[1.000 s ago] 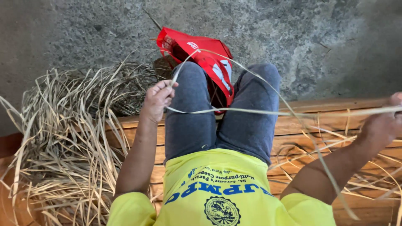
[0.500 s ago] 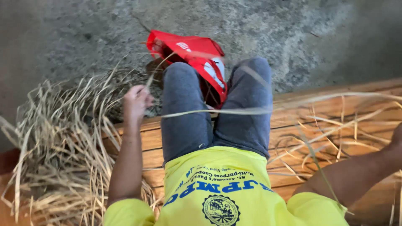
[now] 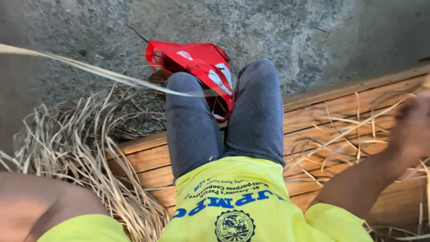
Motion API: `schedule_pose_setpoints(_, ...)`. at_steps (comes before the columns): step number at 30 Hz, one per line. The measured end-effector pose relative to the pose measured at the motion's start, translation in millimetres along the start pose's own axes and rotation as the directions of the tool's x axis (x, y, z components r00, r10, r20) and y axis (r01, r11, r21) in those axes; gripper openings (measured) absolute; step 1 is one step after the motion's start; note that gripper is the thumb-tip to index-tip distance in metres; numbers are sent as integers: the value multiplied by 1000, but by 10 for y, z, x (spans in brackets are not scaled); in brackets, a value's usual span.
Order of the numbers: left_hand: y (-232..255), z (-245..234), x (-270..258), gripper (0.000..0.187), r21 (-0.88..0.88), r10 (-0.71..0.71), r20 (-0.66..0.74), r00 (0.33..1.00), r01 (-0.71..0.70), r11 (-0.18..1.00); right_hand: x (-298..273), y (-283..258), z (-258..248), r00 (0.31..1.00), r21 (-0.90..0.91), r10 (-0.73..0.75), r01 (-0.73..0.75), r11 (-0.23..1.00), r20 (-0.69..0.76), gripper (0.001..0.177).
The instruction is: Processing thin wooden or plant-based strips by pulling them through the hands and using a small wooden block for smoothing
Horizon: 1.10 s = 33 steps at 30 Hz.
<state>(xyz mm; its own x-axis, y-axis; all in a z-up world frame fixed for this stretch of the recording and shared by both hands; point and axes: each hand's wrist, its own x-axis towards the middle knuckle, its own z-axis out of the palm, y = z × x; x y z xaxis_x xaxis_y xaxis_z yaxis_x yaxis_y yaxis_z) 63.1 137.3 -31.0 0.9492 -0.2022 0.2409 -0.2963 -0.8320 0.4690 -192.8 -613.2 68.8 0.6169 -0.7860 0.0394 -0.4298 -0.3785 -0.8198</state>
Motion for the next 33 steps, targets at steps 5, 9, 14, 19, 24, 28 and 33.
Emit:
schedule_pose_setpoints(5,1441,-485,399,10,168,290,8,957,-287,943,-507,-552,968,819,294,-456,366,883,348,19)
schedule_pose_setpoints(9,2535,-794,661,6,303,511,37,859,-497,813,-1223,-686,2004,424,403,-455,213,890,783,36)
schedule_pose_setpoints(14,3066,-569,501,4,312,639,119,760,-639,703,-1792,-773,2944,300,322,-156,-657,682,941,24)
schedule_pose_setpoints(19,2814,-465,8,10,261,544,97,833,-549,794,-1328,-1462,2919,341,361,-124,-829,428,932,14)
schedule_pose_setpoints(24,2483,-389,-221,12,-332,-58,-33,998,44,942,-198,-1674,2425,627,668,-435,-740,-75,646,33)
schedule_pose_setpoints(28,2203,160,-446,9,-763,-478,399,783,573,301,-322,-1803,2483,812,766,-370,-140,627,451,30)
schedule_pose_setpoints(33,2419,511,-446,8,-820,-407,407,817,523,230,-1416,-872,3188,398,169,-14,-355,920,917,38)
